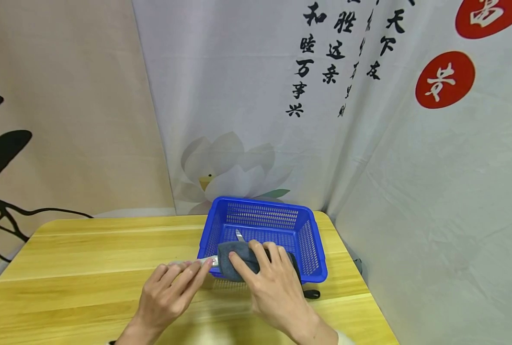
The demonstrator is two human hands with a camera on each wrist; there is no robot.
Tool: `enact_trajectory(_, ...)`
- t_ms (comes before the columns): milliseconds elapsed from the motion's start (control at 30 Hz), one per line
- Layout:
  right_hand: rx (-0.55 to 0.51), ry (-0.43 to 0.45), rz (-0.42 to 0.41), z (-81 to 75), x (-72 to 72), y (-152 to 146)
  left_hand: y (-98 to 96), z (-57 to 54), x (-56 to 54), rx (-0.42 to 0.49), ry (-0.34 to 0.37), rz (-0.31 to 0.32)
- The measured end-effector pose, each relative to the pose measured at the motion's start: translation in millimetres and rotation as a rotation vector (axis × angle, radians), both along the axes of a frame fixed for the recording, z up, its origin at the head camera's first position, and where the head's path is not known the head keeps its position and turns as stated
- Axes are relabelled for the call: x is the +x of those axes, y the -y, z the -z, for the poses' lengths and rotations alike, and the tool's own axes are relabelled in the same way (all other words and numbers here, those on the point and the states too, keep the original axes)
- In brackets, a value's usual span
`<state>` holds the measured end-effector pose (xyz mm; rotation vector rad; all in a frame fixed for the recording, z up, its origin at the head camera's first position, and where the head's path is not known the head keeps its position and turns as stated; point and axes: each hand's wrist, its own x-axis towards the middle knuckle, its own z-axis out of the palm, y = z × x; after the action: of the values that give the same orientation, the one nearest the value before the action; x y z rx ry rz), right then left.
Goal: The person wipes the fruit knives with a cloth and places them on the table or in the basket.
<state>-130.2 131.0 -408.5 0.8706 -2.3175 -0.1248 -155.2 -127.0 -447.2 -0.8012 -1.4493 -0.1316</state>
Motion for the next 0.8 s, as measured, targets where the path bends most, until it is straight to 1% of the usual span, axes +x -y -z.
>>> enact_trajectory(100, 0.001, 0.001, 0.009, 0.0, -1.8, -4, 1.0, 0.0, -0.1, 0.003, 0.001, -0.002)
enact_trajectory(300, 0.008, 0.031, 0.047, 0.1, -3.4, -14, 3.2, -0.2, 0.7, 0.013, 0.001, -0.011)
enact_trajectory(567, -0.007, 0.042, 0.091, 6.9, -6.7, -33, 6.7, -1.0, -0.3, 0.012, -0.01, -0.01)
enact_trajectory(700, -0.01, 0.045, 0.122, 10.7, -8.3, -45, 10.1, -0.1, -0.5, 0.016, 0.007, -0.005)
enact_trajectory(800, -0.042, 0.049, 0.139, 12.5, -9.3, -51, 12.9, 1.3, 0.1, 0.01, 0.026, -0.005)
